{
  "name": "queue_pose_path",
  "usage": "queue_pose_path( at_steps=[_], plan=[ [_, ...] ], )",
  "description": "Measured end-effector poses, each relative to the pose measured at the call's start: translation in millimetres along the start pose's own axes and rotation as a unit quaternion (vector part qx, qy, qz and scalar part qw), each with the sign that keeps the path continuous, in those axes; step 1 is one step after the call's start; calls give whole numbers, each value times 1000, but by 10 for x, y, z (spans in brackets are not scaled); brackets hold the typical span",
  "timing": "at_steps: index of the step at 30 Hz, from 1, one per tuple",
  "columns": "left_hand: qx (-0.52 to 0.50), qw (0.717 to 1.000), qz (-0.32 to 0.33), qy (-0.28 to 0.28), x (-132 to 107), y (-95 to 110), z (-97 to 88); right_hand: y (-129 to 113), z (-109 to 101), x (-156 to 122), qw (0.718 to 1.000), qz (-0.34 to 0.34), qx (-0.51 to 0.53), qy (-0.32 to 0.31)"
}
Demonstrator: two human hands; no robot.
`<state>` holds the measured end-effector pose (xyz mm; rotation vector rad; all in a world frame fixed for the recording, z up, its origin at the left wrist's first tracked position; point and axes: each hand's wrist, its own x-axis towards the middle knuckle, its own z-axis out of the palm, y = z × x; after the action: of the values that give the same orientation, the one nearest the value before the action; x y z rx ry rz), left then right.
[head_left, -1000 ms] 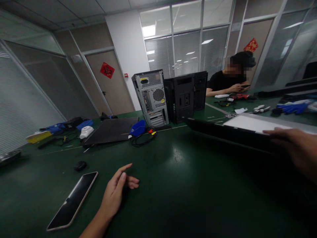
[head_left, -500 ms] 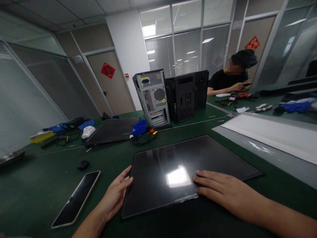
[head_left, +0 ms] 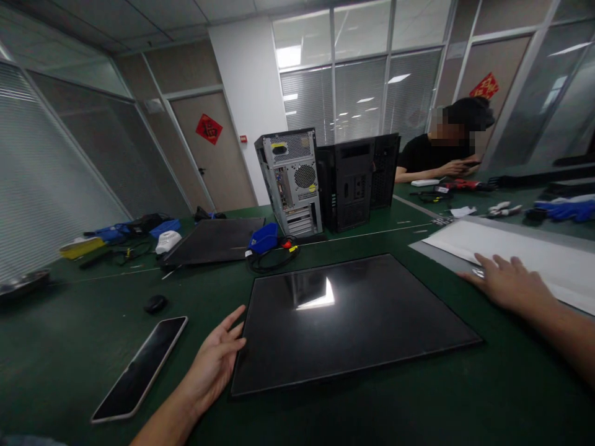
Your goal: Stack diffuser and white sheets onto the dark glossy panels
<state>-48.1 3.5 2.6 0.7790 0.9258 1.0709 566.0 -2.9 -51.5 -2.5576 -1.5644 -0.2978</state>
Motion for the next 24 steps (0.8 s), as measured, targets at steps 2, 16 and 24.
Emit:
queue_pose_path(
  at_steps=[2,16,24],
  plan=[
    [0,1000,7,-3,10,-9,-5,58,52,40,1000,-7,2,-24],
    [27,995,30,86,100,-54,9,-87,-170,-38,1000,-29,-1,3],
    [32,988,42,143,95,-39,23,-222,-376,-181,1000,-20,12,-9]
  ],
)
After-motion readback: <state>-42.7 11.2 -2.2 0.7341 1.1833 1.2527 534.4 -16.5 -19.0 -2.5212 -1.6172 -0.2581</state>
